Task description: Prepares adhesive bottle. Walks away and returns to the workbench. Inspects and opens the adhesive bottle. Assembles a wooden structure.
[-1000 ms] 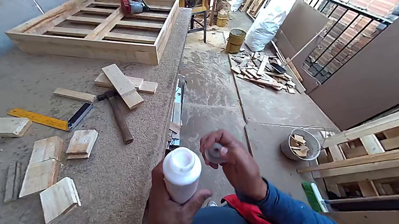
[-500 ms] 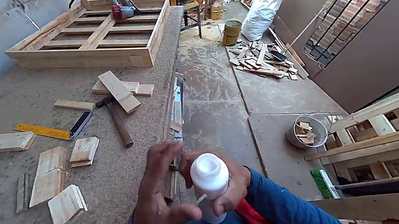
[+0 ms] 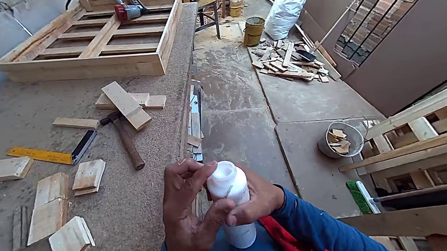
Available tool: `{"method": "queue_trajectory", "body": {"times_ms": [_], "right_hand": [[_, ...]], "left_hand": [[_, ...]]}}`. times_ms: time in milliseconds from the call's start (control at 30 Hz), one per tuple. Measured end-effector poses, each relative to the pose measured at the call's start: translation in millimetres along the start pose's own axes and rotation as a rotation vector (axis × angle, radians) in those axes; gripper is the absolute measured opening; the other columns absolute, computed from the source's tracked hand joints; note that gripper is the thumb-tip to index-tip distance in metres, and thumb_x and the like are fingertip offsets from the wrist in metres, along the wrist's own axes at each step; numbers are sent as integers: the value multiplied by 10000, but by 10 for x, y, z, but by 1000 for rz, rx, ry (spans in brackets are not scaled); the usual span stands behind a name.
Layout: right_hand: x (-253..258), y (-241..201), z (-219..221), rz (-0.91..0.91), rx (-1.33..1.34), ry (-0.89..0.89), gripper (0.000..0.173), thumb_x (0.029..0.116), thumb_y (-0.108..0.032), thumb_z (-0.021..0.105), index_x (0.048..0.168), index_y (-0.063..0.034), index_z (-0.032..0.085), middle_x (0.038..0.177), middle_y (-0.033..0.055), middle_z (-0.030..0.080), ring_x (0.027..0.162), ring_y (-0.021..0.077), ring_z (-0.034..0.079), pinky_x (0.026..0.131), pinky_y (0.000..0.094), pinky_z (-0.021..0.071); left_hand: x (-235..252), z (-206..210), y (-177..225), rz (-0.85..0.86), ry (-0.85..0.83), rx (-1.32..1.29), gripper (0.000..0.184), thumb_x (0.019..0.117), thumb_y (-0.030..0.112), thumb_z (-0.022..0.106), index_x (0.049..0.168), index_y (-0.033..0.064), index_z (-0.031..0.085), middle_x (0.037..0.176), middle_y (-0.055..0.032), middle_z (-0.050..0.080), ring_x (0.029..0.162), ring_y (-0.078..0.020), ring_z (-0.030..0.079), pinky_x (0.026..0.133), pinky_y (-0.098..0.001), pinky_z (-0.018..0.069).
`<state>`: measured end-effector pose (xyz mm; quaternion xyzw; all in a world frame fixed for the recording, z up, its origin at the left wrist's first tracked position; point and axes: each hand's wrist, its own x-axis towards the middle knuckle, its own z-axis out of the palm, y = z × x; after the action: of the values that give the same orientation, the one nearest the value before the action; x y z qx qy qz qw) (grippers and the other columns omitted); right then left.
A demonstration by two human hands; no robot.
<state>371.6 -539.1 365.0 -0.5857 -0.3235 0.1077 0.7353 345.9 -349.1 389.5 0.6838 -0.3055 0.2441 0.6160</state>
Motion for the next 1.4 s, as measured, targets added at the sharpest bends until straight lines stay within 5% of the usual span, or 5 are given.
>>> {"method": "queue_trajectory", "body": {"times_ms": [567, 667, 1033, 1167, 1400], "right_hand": [[-76, -384, 118, 65, -1054, 400, 509, 645, -603, 819, 897, -174, 716, 865, -31, 648, 743, 81, 650, 602, 321, 574], [-106, -357, 135, 84, -1136, 397, 547, 647, -632, 829, 915, -169, 711, 886, 1, 643, 787, 148, 651, 638, 368, 575], [-103, -374, 48, 205, -901, 338, 493, 689, -562, 835, 936, -148, 735, 881, -12, 671, 779, 108, 667, 656, 364, 576], [-92, -372, -3, 226, -844, 351, 479, 708, -541, 832, 946, -134, 744, 877, -12, 680, 792, 95, 671, 681, 350, 581], [-38, -473, -19, 329, -805, 252, 500, 681, -587, 836, 941, -171, 738, 886, -42, 680, 813, 79, 665, 715, 362, 578]], "left_hand": [[52, -131, 119, 149, 17, 611, 371, 807, 395, 848, 1096, 208, 708, 1173, 10, 581, 1125, -161, 583, 936, -355, 534], [67, -117, 113, -45, -118, 436, 668, 801, 416, 846, 1368, 144, 623, 1357, -54, 545, 1262, -228, 545, 1020, -440, 534], [69, -44, -81, -6, -169, 234, 649, 821, 561, 785, 1382, 283, 612, 1430, 10, 481, 1351, -219, 464, 1100, -456, 459], [41, -16, -64, 69, 4, 276, 433, 820, 616, 759, 1118, 305, 715, 1294, 93, 580, 1248, -145, 548, 1030, -374, 493], [167, -59, -9, 207, -156, 527, 661, 803, 743, 690, 1336, 357, 625, 1442, -12, 508, 1353, -251, 474, 1080, -473, 436]]}}
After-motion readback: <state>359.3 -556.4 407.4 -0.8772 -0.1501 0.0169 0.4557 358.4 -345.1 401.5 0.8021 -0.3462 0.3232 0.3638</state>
